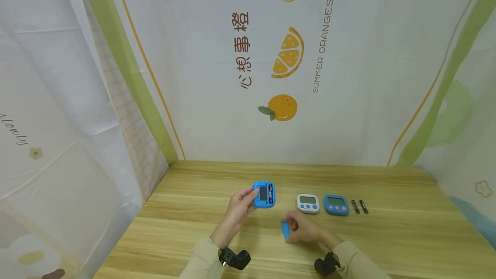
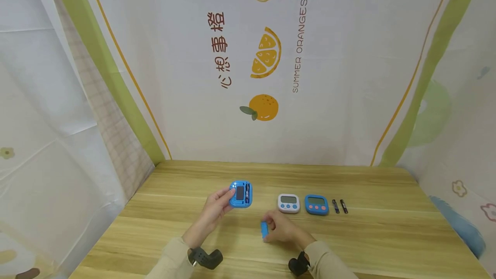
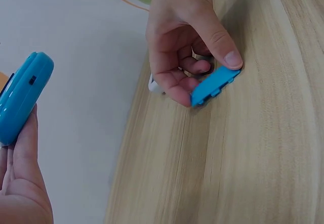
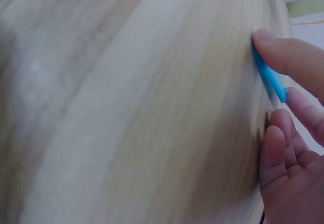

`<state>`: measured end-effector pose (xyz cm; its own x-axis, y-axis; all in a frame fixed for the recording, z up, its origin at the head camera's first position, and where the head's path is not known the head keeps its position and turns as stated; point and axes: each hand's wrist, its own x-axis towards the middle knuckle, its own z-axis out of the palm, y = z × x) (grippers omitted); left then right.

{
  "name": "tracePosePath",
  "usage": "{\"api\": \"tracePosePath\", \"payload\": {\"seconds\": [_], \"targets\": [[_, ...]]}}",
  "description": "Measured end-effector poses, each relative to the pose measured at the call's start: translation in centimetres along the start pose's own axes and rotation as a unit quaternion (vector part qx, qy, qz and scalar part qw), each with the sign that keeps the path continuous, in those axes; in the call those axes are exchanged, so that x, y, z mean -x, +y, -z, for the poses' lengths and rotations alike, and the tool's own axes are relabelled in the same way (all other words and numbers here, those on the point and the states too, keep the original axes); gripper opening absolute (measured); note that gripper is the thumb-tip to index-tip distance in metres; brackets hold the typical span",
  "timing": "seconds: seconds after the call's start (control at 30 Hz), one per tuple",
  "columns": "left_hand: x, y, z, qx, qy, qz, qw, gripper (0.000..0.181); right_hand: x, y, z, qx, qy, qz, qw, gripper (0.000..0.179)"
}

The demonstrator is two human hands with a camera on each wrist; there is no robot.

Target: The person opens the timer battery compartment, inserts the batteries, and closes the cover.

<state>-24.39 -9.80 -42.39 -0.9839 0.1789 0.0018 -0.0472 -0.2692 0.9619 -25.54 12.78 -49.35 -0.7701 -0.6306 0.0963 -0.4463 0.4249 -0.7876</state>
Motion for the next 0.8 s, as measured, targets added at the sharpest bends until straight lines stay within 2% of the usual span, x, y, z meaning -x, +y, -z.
{"api": "tracePosePath", "payload": {"seconds": [0.27,0.47,0.57,0.8], "targets": [[0.2,0.0,0.0,-0.016,-0.002,-0.005,0.9999,0.049,0.1,0.0,0.1,-0.043,0.021,-0.023,0.9986,0.044],[0.2,-0.1,0.0,-0.017,0.001,-0.004,0.9999,0.05,0.4,-0.2,0.5,-0.083,0.051,-0.022,0.995,0.03],[0.1,-0.2,0.1,-0.014,0.003,-0.003,0.9999,0.05,0.2,-0.7,0.8,-0.116,0.065,-0.015,0.991,0.029],[0.1,-0.4,0.1,-0.015,0.006,0.001,0.9999,0.051,-0.4,-3.7,2.6,-0.192,0.092,-0.009,0.9771,0.033]]}}
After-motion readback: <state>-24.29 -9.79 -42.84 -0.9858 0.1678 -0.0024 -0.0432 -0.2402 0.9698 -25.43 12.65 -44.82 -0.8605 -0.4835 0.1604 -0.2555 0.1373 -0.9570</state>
